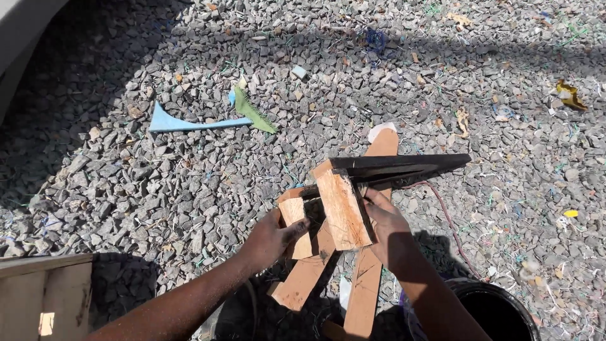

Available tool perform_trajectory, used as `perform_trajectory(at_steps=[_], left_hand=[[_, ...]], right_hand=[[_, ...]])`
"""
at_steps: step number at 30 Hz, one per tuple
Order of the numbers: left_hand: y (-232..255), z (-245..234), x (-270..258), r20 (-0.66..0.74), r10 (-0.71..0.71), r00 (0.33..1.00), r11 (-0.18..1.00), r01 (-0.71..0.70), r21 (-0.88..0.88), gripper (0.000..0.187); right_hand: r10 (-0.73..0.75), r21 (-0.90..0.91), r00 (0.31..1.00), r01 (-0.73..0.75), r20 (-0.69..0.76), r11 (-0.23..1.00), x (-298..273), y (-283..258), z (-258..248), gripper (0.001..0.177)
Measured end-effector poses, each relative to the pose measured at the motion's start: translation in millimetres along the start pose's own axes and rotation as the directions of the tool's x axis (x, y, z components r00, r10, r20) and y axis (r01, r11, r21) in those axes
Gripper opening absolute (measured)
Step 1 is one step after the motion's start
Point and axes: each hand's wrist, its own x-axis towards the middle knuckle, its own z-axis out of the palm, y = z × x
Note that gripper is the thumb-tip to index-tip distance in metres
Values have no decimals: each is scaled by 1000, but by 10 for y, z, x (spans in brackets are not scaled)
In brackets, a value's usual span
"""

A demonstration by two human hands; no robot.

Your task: The person paints a wooden letter 'A' with black paint using a brush. They dip the brush into a paint can and apply the paint to the letter's surface, flipping the letter to paint different sides.

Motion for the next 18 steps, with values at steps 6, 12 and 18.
perform_trajectory(at_steps=[6, 12, 18], left_hand=[[-55, 45, -200, 85, 78, 993, 973, -58, -223, 78], [-263, 67, 34, -53, 35, 998, 987, -43, -156, 69], [-385, 82, 214, -42, 59, 997, 995, -62, -83, 59]], right_hand=[[-294, -155, 951, 305, 91, 940, -260, 123, 750, 49], [-720, -739, 504, 674, 477, -18, 1796, 1155, 82, 39], [-476, -851, 744, 525, 468, -15, 598, 286, -296, 41]])
